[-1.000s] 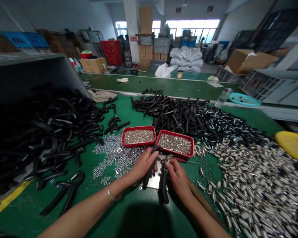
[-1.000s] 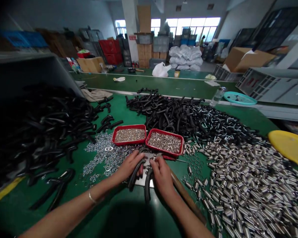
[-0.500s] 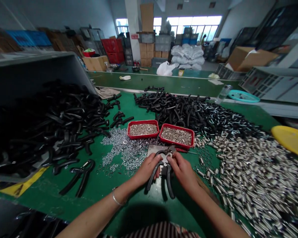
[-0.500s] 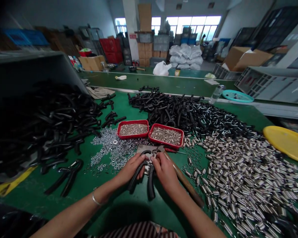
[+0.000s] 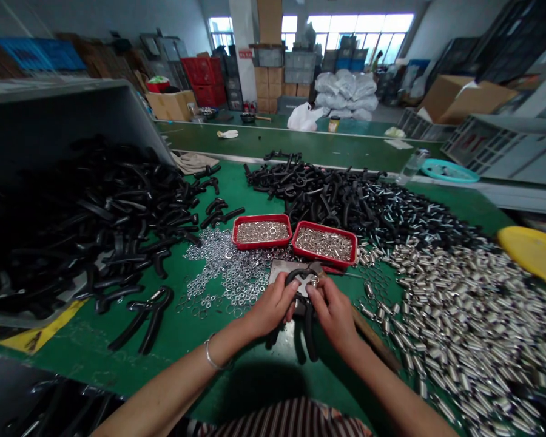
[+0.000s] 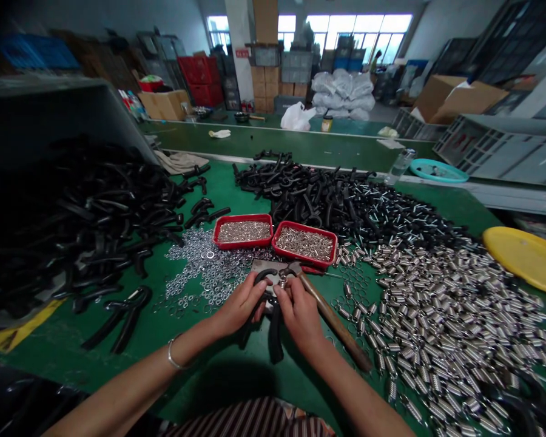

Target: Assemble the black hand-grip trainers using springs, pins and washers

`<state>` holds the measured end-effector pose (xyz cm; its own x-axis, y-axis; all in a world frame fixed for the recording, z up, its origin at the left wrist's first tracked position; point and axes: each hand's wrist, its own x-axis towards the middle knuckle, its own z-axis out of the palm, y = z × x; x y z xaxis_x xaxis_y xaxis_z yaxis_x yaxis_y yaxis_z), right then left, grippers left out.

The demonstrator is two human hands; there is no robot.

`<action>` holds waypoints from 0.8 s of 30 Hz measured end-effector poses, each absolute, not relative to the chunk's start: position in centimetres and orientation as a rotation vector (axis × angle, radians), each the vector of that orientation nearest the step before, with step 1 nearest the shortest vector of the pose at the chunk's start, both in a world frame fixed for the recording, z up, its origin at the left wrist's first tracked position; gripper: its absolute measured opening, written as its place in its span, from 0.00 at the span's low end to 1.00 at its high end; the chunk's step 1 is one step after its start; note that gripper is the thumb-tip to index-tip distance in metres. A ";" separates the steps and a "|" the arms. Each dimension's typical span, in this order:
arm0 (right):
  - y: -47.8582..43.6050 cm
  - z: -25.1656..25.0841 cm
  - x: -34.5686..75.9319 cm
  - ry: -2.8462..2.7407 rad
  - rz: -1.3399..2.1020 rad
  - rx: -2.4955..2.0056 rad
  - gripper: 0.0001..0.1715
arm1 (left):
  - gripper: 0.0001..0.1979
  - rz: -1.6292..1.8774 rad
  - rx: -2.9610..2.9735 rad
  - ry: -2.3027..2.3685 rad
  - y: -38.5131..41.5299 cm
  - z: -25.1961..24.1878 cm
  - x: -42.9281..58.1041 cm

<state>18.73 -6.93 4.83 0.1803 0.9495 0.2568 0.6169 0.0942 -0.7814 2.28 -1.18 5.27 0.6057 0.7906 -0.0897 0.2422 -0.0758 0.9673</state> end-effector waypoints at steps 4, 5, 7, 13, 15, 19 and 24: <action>-6.8 5.3 18.8 -1.587 0.513 -1.542 0.12 | 0.17 0.548 1.634 0.835 -1.6 5.4 2.0; -6.7 5.4 18.8 -1.582 0.526 -1.544 0.12 | 0.17 0.579 1.636 0.845 -1.7 5.4 2.0; -6.5 5.7 18.8 -1.561 0.548 -1.559 0.13 | 0.18 0.639 1.632 0.875 -1.9 5.1 2.2; -6.9 6.3 19.0 -1.595 0.652 -1.550 0.13 | 0.19 0.617 1.856 0.997 -2.1 4.0 1.9; -7.3 6.4 19.3 -1.648 0.724 -1.529 0.14 | 0.19 0.566 2.033 1.018 -2.0 4.0 1.3; -7.9 6.4 19.4 -1.731 1.037 -1.406 0.15 | 0.23 0.344 2.324 0.909 -2.0 4.7 0.1; -8.0 5.8 19.0 -1.733 1.131 -1.446 0.16 | 0.28 0.071 2.457 0.925 -2.2 6.0 -0.1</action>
<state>19.05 -8.02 5.80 -0.2195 0.9732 -0.0687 0.4548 0.0398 -0.8897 -0.05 -2.18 5.96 0.7665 0.6297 -0.1260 0.6030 -0.6382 0.4787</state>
